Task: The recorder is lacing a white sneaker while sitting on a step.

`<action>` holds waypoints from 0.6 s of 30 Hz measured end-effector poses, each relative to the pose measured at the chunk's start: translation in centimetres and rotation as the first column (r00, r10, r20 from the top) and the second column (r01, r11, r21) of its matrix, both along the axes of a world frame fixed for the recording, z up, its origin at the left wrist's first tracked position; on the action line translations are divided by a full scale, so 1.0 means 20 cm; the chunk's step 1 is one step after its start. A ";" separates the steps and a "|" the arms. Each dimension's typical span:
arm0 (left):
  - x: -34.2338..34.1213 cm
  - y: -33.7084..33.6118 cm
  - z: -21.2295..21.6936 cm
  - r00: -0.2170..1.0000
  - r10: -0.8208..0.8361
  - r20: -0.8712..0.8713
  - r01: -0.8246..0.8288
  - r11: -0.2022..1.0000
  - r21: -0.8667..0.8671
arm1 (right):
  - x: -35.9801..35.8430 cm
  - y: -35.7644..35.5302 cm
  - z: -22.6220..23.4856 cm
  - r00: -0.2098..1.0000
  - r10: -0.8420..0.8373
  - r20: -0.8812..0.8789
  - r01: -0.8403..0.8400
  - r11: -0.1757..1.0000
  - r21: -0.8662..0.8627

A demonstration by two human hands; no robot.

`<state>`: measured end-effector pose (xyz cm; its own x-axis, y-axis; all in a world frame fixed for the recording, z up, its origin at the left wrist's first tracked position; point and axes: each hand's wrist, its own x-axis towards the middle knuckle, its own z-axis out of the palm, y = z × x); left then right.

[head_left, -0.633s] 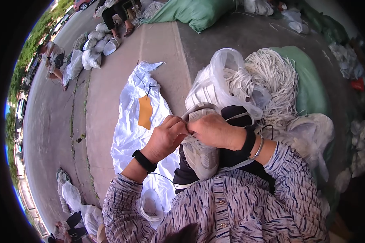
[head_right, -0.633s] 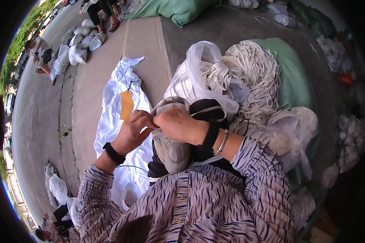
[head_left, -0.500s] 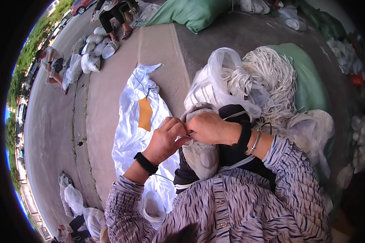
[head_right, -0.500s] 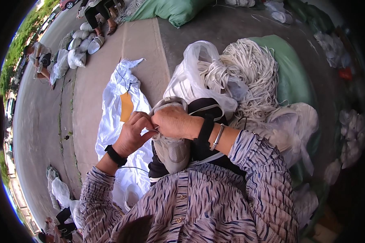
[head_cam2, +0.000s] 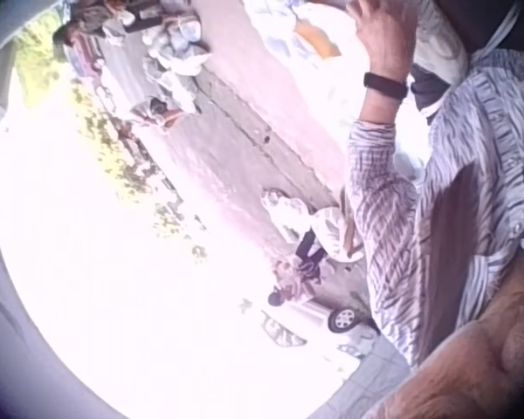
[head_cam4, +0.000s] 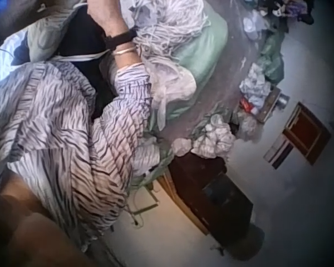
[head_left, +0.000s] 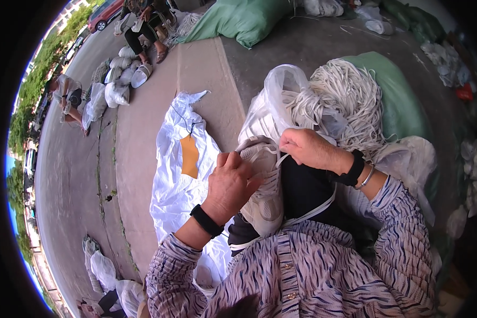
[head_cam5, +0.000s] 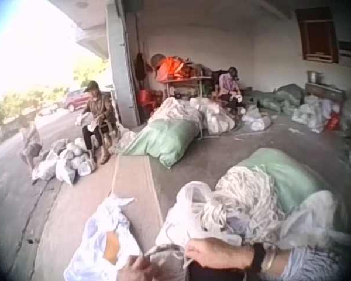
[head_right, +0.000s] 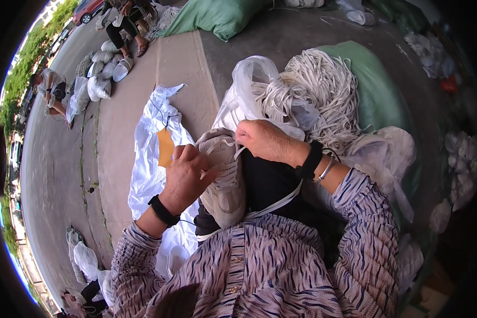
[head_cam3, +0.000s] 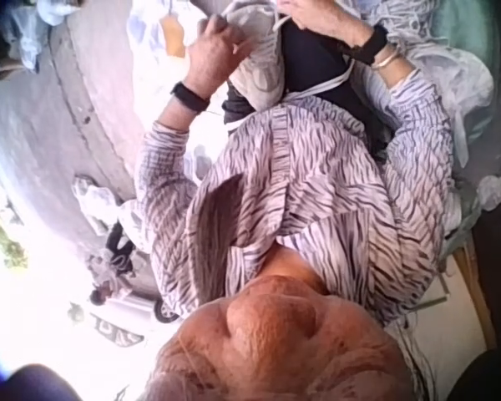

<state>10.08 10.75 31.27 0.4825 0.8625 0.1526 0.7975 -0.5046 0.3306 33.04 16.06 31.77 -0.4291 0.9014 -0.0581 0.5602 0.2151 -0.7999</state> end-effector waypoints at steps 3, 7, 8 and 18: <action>0.04 0.02 0.00 0.997 0.070 0.019 -0.068 0.996 -0.063 | 0.00 -0.16 -0.01 0.920 0.099 -0.379 -0.303 0.794 -0.527; -0.06 0.09 0.04 0.986 -0.083 0.142 0.103 0.984 -0.146 | -0.03 -0.26 0.01 0.667 -0.037 -0.745 -0.659 0.439 -0.611; -0.09 0.11 0.05 0.965 -0.177 0.192 0.211 0.961 -0.177 | -0.01 -0.25 0.01 0.573 -0.115 -0.812 -0.692 0.463 -0.554; -0.15 0.21 0.09 0.921 -0.323 0.218 0.368 0.906 -0.210 | 1.15 0.00 0.33 -0.499 -0.293 -0.815 -0.138 0.956 -0.259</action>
<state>7.14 14.91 33.02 0.7416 0.6672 0.0697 0.5060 -0.6247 0.5947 56.13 16.10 38.31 0.0402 0.9885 0.1461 -0.9936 0.0550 -0.0984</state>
